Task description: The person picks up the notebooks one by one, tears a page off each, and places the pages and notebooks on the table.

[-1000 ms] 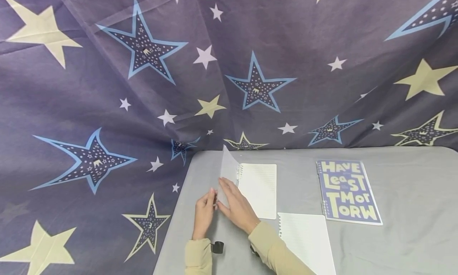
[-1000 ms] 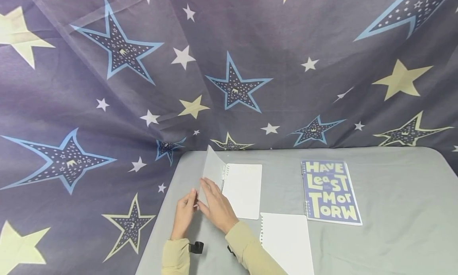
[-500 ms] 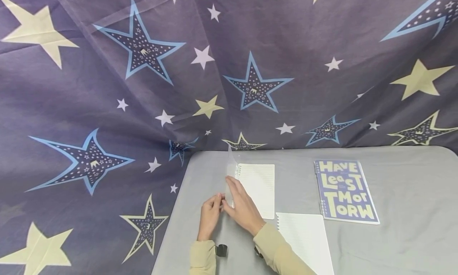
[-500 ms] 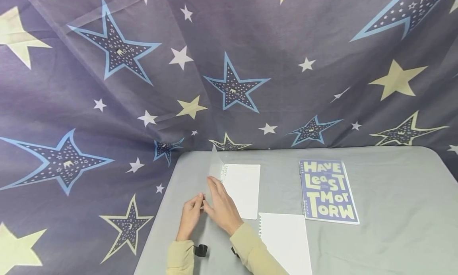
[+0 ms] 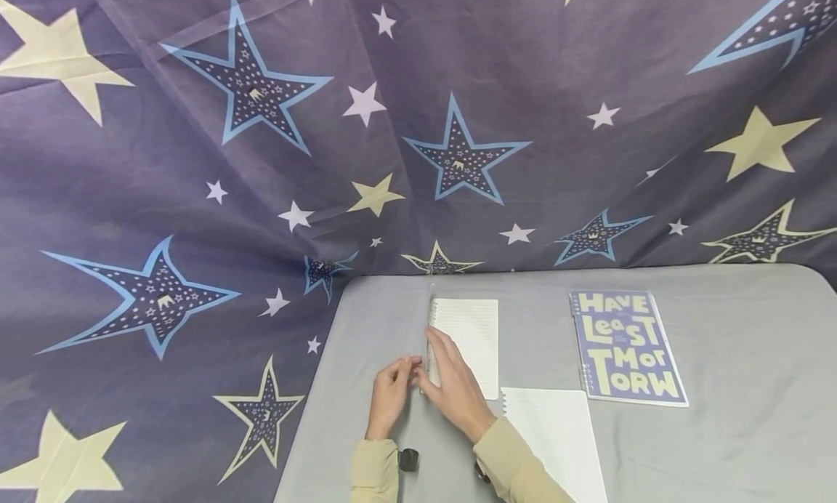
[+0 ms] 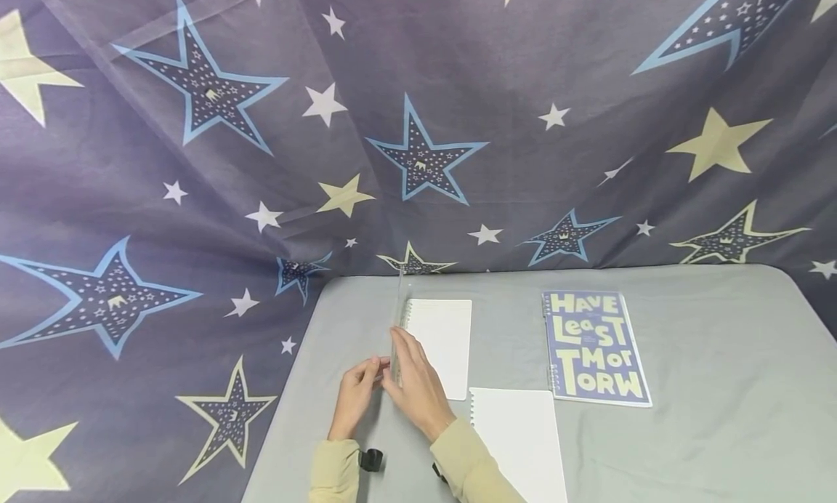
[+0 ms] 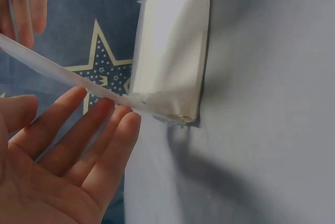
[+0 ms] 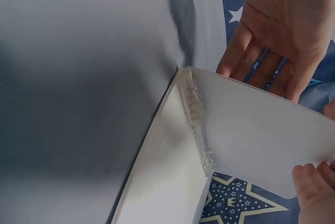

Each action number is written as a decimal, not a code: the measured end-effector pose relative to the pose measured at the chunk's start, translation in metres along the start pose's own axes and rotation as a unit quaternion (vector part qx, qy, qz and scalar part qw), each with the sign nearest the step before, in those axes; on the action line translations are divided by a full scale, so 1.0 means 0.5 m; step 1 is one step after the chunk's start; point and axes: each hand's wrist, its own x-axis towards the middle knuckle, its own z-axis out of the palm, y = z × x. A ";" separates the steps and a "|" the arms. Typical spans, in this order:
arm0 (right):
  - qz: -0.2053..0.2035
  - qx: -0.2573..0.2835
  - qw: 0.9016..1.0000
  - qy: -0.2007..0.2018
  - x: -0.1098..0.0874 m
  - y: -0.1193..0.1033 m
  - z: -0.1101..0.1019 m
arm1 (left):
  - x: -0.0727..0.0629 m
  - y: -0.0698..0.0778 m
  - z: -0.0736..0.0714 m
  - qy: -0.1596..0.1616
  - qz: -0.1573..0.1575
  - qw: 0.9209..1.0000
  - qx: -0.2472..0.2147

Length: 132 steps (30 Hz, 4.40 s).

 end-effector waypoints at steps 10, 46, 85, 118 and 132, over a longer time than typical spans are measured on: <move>0.014 -0.010 1.000 0.015 -0.013 0.009 -0.017 | 0.004 -0.019 0.019 0.007 -0.008 1.000 0.028; 0.107 -0.035 0.987 0.113 -0.056 0.084 -0.028 | -0.010 -0.036 0.053 -0.022 0.081 0.994 0.074; 0.199 -0.078 0.975 0.058 -0.090 0.131 -0.022 | -0.022 -0.029 0.085 -0.025 0.086 0.974 0.209; 0.206 -0.091 0.974 0.037 -0.057 0.134 -0.142 | -0.032 0.027 0.148 -0.050 0.134 0.968 0.206; 0.266 -0.114 0.957 0.022 -0.096 0.183 -0.223 | -0.063 0.078 0.259 -0.179 0.114 0.951 0.224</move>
